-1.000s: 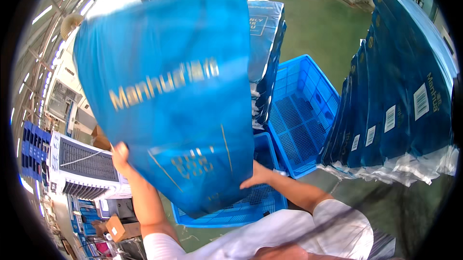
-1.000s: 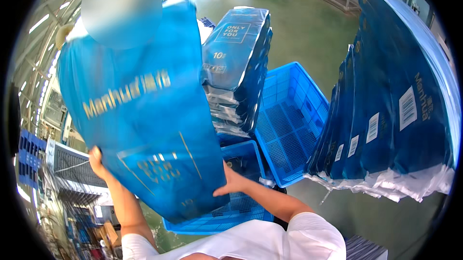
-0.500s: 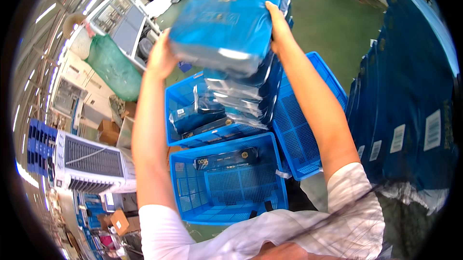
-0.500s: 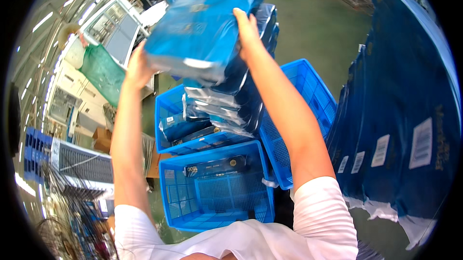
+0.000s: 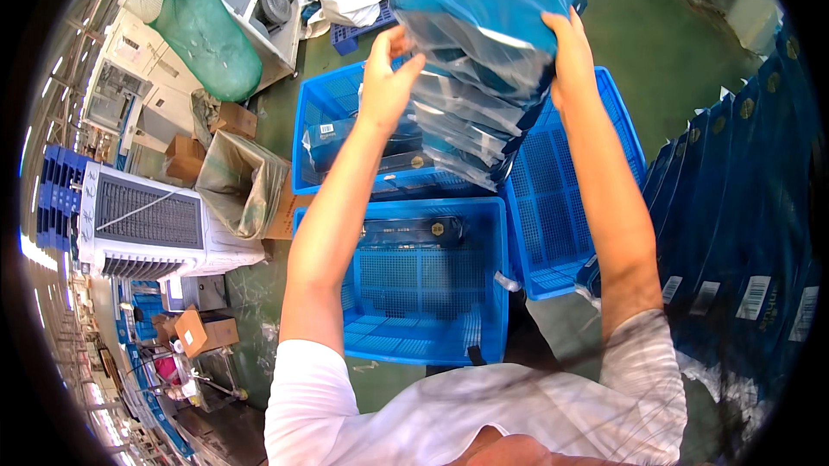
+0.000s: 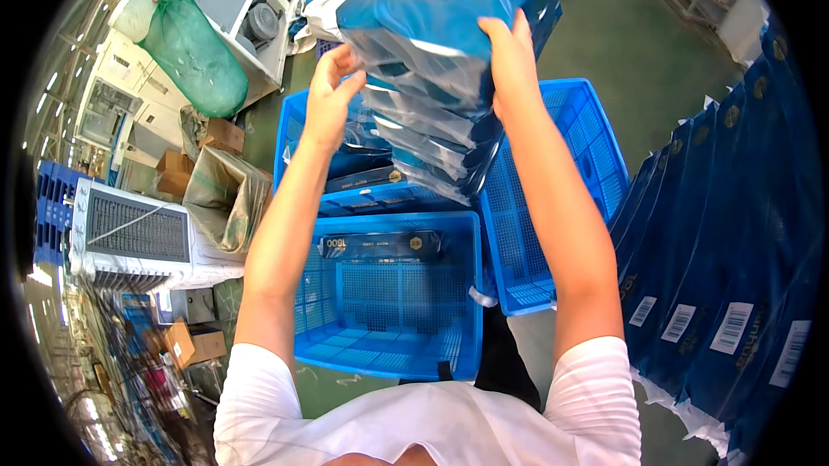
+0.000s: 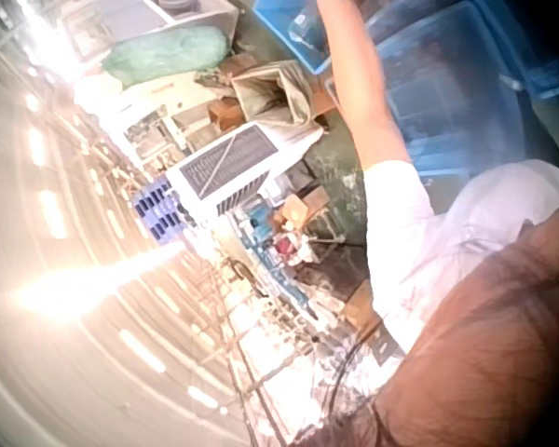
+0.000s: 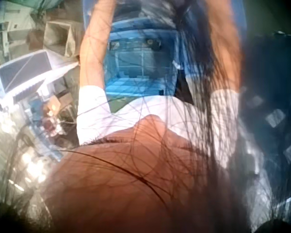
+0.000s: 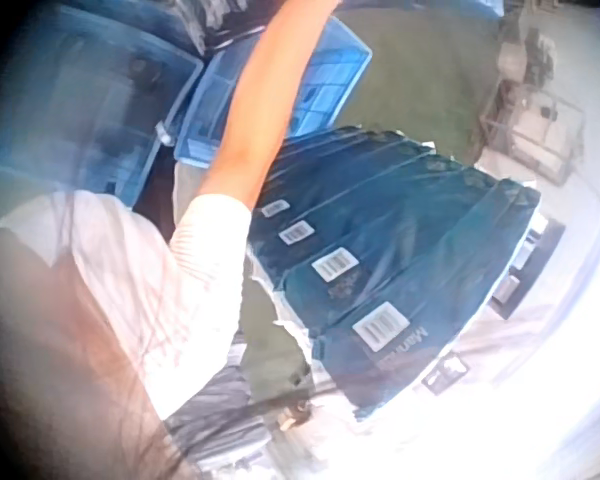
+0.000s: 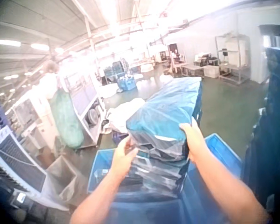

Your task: The person repeatedly picks up blue padded mailer bags from a metal table, places them into blue plastic crates, and returns to the table to continue the cycle. The person also handles stacks of gray plastic-wrapped items on the table, moving them aside to access the mailers.

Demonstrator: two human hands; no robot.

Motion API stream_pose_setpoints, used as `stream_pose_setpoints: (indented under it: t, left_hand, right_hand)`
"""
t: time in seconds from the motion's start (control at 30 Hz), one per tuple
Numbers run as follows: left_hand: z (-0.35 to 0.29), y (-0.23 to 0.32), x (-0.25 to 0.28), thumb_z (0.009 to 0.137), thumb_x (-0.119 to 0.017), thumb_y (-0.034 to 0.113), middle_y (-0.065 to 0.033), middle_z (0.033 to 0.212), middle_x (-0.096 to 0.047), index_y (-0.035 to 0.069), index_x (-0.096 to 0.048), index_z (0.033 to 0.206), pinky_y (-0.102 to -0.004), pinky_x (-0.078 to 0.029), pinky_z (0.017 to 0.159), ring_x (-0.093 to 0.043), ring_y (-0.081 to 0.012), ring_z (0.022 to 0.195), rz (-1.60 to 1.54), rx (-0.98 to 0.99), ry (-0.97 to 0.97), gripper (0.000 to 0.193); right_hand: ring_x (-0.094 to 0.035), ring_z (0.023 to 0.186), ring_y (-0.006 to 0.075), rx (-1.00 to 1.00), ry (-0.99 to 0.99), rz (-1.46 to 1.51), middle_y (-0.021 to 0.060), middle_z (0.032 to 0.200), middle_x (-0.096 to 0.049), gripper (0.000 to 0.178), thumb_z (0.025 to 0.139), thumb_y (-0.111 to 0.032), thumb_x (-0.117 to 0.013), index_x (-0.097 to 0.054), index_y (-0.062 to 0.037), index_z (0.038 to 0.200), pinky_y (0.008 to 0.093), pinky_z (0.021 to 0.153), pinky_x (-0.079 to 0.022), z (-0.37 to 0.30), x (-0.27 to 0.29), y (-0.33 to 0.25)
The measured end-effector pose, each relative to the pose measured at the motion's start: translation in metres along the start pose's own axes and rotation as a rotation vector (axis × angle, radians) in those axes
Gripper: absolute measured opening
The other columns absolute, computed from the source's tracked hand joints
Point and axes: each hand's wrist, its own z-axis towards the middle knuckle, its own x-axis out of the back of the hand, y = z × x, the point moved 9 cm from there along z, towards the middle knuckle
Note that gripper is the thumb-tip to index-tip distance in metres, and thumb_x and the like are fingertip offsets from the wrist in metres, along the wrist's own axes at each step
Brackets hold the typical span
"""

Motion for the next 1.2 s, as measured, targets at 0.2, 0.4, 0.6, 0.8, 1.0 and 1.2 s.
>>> stream_pose_setpoints:
  t: [0.2, 0.4, 0.6, 0.8, 1.0, 1.2]
  left_hand:
    - [-0.040, -0.001, 0.038, 0.078, -0.055, 0.003, -0.0080, 0.112, -0.049, 0.003, -0.046, 0.114, -0.0311, -0.036, 0.091, -0.045, -0.0185, 0.108, 0.057, -0.080, 0.115, 0.037]
    - [-0.275, -0.173, 0.096, 0.074, -0.057, -0.001, -0.0119, 0.079, -0.057, 0.001, -0.056, 0.083, -0.0323, -0.045, 0.066, -0.057, -0.0250, 0.073, 0.515, 0.257, 0.065, 0.009]
    - [-0.517, -0.378, 0.038, 0.071, -0.063, 0.012, -0.0121, 0.076, -0.058, 0.004, -0.059, 0.070, -0.0406, -0.044, 0.067, -0.054, -0.0325, 0.077, 0.601, 0.605, -0.420, 0.009]
    - [-0.596, -0.444, 0.000, 0.072, -0.062, 0.009, -0.0113, 0.083, -0.058, 0.004, -0.057, 0.078, -0.0388, -0.045, 0.072, -0.055, -0.0315, 0.083, 0.325, 0.619, -0.417, 0.010]
    - [-0.602, -0.474, 0.044, 0.069, -0.063, 0.007, -0.0110, 0.093, -0.057, 0.007, -0.057, 0.085, -0.0392, -0.044, 0.076, -0.053, -0.0314, 0.089, 0.417, 0.582, -0.284, 0.018]
    - [-0.558, -0.409, 0.130, 0.056, -0.074, 0.008, -0.0202, 0.128, -0.037, 0.002, -0.036, 0.126, -0.0425, -0.032, 0.096, -0.037, -0.0363, 0.116, 0.722, 0.658, -0.050, 0.080]
  right_hand:
    - [-0.045, 0.108, 0.0215, 0.465, -0.030, -0.222, 0.0122, 0.118, -0.048, 0.037, 0.087, -0.018, -0.044, -0.043, -0.0001, 0.120, 0.0336, 0.094, -0.034, -0.026, 0.024, -0.011]
    - [-0.054, 0.065, 0.0215, 0.057, -0.481, -0.642, 0.0090, 0.070, -0.055, 0.011, 0.078, -0.012, -0.058, -0.057, -0.0032, 0.072, 0.0300, 0.059, -0.042, -0.231, 0.005, 0.198]
    - [-0.052, 0.045, 0.0181, -0.641, -0.328, -0.932, 0.0100, 0.051, -0.055, 0.041, 0.087, -0.033, -0.046, -0.053, -0.0021, 0.060, 0.0320, 0.044, -0.041, -0.338, 0.164, 0.625]
    - [-0.055, 0.044, 0.0267, -0.994, 0.046, -1.134, 0.0158, 0.060, -0.059, 0.038, 0.081, -0.033, -0.047, -0.059, 0.0005, 0.067, 0.0391, 0.048, -0.044, -0.269, 0.263, 0.848]
    - [-0.050, 0.051, 0.0177, -0.902, -0.060, -0.787, 0.0108, 0.062, -0.056, 0.032, 0.085, -0.025, -0.047, -0.056, 0.0003, 0.069, 0.0311, 0.048, -0.040, -0.315, 0.247, 0.869]
    - [-0.041, 0.051, 0.0093, -0.742, -0.215, -0.370, -0.0004, 0.057, -0.044, 0.025, 0.089, -0.017, -0.045, -0.047, -0.0062, 0.067, 0.0267, 0.045, -0.033, -0.402, 0.034, 0.623]
